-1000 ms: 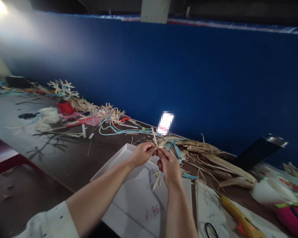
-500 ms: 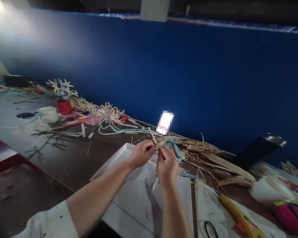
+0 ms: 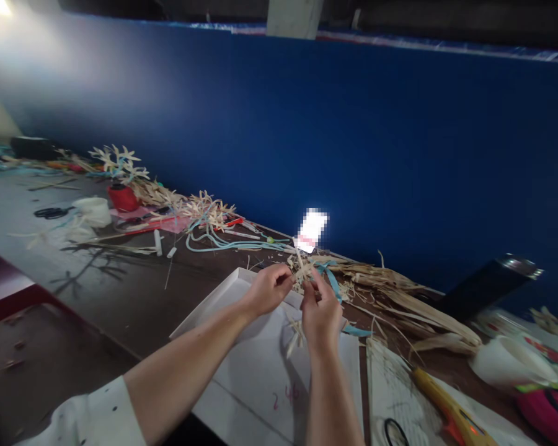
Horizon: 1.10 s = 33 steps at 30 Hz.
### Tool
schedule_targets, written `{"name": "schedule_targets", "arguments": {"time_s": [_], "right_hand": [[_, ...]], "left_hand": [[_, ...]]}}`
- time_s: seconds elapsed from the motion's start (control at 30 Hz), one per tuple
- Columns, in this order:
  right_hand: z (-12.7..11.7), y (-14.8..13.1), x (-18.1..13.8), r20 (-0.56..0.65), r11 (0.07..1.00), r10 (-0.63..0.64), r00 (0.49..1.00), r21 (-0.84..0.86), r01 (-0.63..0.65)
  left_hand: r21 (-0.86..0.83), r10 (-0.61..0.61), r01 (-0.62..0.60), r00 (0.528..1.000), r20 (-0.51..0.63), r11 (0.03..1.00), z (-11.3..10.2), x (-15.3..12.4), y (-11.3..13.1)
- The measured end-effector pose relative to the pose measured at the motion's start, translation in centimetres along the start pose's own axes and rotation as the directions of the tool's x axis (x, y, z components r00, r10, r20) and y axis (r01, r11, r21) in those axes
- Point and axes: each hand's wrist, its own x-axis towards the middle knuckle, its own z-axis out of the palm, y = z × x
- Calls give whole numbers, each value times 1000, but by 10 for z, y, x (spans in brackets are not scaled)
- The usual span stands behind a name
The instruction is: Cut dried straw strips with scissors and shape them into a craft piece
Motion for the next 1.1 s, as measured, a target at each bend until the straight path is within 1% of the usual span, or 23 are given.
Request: {"name": "schedule_targets", "arguments": {"time_s": [0.07, 0.13, 0.23, 0.3, 0.37, 0.47, 0.6, 0.7, 0.77, 0.83, 0.93, 1.0, 1.07, 1.1], "right_hand": [[0, -4, 0, 18, 985, 111, 994, 133, -113], [1, -6, 0, 55, 931, 212, 976, 292, -219], [4, -8, -1, 197, 766, 335, 921, 512, -388], [6, -9, -1, 284, 661, 373, 884, 587, -467], [7, -10, -2, 329, 595, 390, 860, 623, -508], [6, -12, -2, 363, 524, 398, 843, 664, -533], [7, -11, -1, 373, 469, 419, 828, 692, -549], [9, -10, -1, 319, 497, 444, 837, 690, -527], [11, -9, -1, 264, 556, 447, 855, 667, -496], [11, -8, -1, 193, 647, 429, 882, 615, -450], [8, -6, -1, 70, 826, 351, 934, 447, -344], [5, -5, 0, 7, 918, 275, 961, 294, -265], [1, -5, 0, -36, 959, 226, 973, 184, -216], [-1, -5, 1, -55, 964, 218, 974, 170, -206]], "left_hand": [[9, -10, 10, 1000, -13, 1000, 0, 0, -1], [19, -20, 20, 1000, -21, 1000, -1, 1, -2], [13, -37, 37, 999, -12, 999, -1, 1, -1], [-10, -44, 44, 999, 4, 999, -1, 1, 0], [-40, -46, 47, 999, 21, 998, 0, 1, 1], [-72, -51, 54, 998, 41, 996, 1, 0, 3], [-93, -42, 47, 998, 45, 995, 3, 0, 4], [-100, -35, 39, 999, 36, 994, 4, 0, 4], [-102, -36, 39, 999, 23, 994, 4, 0, 4], [-107, -41, 42, 999, 18, 993, 5, -1, 4], [-119, -51, 53, 998, 24, 991, 5, -1, 5], [-131, -62, 65, 998, 26, 989, 4, -1, 6], [-145, -80, 82, 997, 22, 986, 2, -1, 7], [-156, -90, 92, 996, 20, 983, 1, -1, 7]]}}
